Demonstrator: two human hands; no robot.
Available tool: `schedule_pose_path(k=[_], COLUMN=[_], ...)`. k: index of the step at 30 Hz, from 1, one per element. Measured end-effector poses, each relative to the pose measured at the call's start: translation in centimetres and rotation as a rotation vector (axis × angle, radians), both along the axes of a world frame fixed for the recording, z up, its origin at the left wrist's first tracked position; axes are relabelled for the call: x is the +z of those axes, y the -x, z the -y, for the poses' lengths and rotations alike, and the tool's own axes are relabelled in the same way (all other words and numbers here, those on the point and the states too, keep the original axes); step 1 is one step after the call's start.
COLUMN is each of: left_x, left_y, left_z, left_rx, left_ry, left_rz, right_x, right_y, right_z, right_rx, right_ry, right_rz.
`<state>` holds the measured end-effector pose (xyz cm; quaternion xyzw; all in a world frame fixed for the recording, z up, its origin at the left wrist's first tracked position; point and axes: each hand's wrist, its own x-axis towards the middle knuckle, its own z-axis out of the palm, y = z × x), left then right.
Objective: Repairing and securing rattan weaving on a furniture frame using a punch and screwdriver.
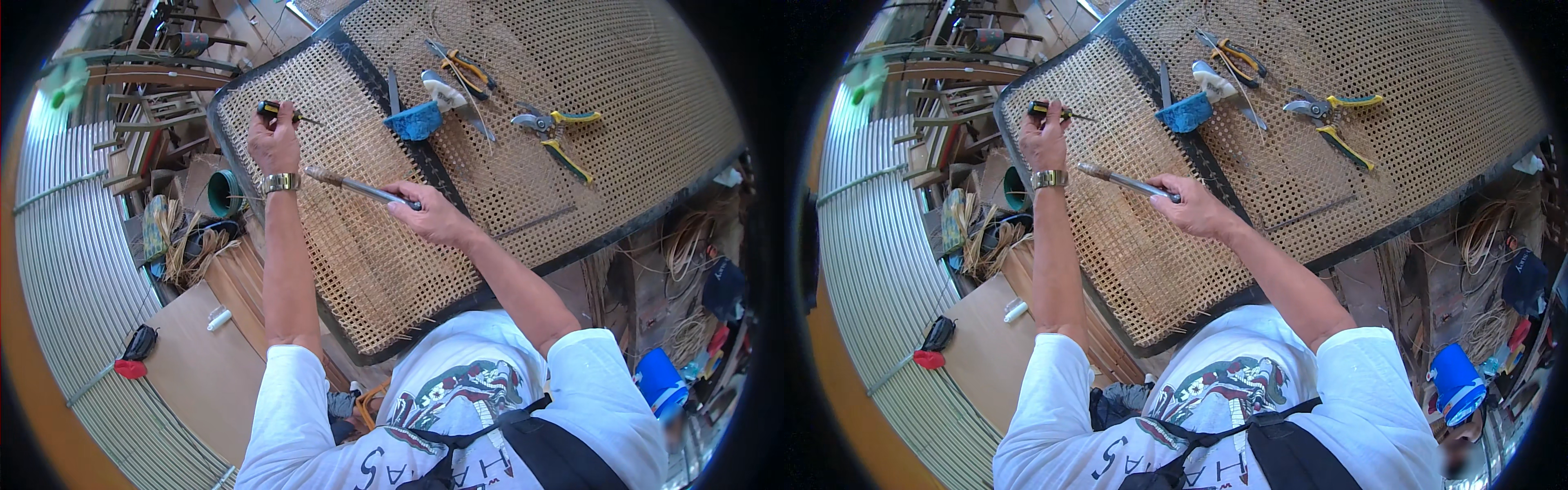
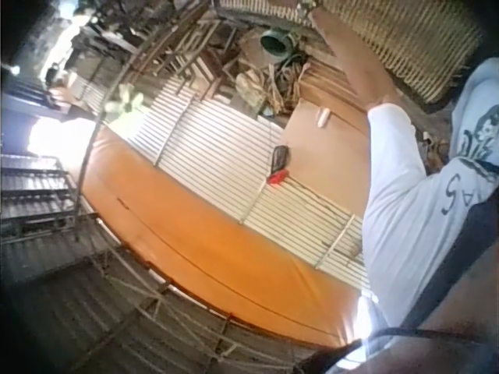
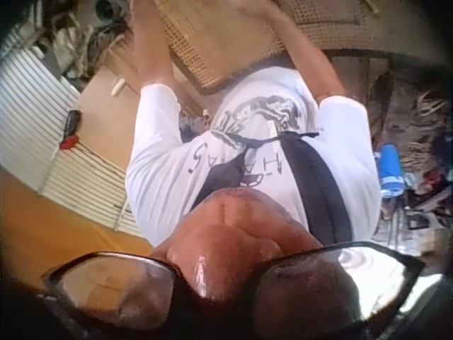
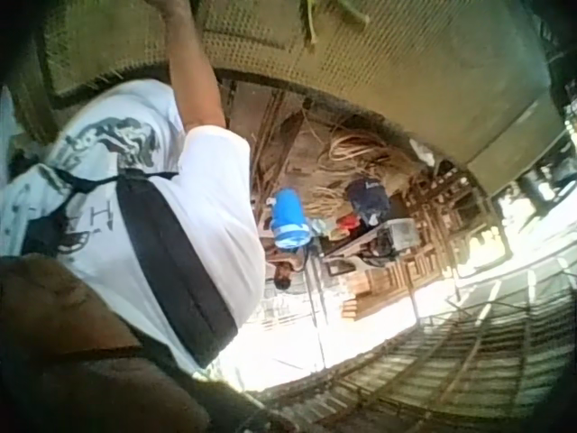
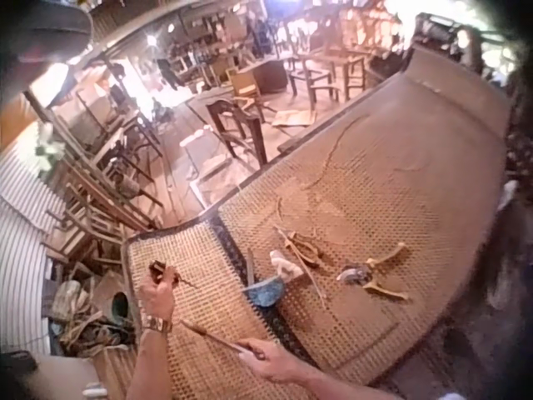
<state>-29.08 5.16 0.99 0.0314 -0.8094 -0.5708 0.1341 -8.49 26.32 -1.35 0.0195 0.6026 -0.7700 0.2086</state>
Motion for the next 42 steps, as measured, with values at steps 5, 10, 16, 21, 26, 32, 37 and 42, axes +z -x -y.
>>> schedule_pose_path(k=[5,10,16,21,26,32,37,42], left_x=[0.1,0.2,-1.3,-0.3,-1.2,0.9,-0.1,0.9], left_y=[0.1,-0.2,1.2,1.9,3.1,1.4,2.0,1.7], left_z=[-1.5,-2.2,-0.8,-1.7,-0.7,-2.4,-1.5,-1.5], left_rx=[-0.065,-0.090,-0.022,0.001,-0.051,-0.054,-0.015,-0.032], left_ry=[0.224,0.487,0.301,0.410,0.389,0.382,0.505,0.471], left_rz=[0.021,0.012,-0.080,-0.029,-0.041,-0.014,-0.095,-0.050], right_x=[-0.2,-0.6,-1.0,-0.9,-0.1,-0.7,-0.2,-0.5], right_y=[1.3,3.3,3.6,4.2,5.2,5.7,5.6,4.9], right_z=[0.2,-0.2,0.7,1.1,0.5,-0.1,-0.1,-0.1], right_rx=[0.017,0.155,-0.070,0.054,0.137,0.178,0.145,0.081], right_ry=[-0.001,-0.082,-0.038,-0.070,-0.049,-0.072,-0.046,-0.052], right_rz=[0.048,-0.041,0.018,-0.105,-0.027,-0.028,-0.046,-0.052])
